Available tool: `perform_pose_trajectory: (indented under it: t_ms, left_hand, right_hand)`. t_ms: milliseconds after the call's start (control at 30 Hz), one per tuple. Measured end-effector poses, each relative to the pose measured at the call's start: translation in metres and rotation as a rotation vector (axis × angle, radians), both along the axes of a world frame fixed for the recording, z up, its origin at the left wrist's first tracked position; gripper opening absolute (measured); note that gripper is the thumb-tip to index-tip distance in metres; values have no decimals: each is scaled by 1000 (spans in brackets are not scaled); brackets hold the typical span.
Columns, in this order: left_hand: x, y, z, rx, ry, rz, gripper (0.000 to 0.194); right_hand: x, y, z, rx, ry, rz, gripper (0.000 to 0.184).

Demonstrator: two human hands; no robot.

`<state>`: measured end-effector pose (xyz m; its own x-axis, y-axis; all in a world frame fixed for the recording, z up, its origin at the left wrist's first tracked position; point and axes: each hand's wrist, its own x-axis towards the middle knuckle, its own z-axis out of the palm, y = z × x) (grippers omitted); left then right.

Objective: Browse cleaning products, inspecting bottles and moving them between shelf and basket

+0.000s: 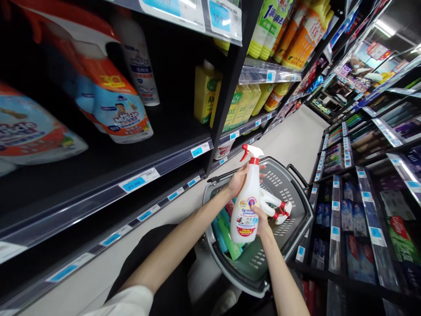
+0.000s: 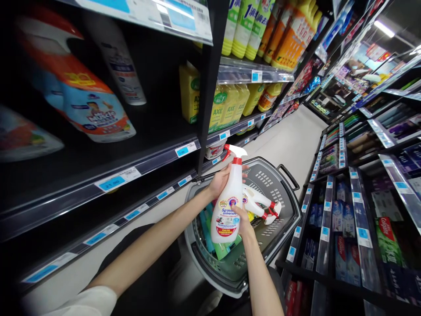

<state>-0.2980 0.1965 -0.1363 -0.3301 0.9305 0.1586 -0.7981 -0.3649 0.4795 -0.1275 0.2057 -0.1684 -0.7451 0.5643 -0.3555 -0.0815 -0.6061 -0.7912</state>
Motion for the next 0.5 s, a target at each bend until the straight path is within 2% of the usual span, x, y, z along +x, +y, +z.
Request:
perform_pose_trajectory:
  t_ms: [67, 267, 500]
  left_hand:
    - [-2, -2, 2, -9, -67, 12, 45]
    - [-5, -6, 7, -19, -191, 29, 57]
    - [-10, -2, 4, -73, -249, 154, 54]
  right_hand:
    - [-3, -1, -1, 48, 0, 4, 59]
    - [-6, -4, -9, 225, -32, -27, 51]
    - [-5, -3, -10, 654, -211, 35, 49]
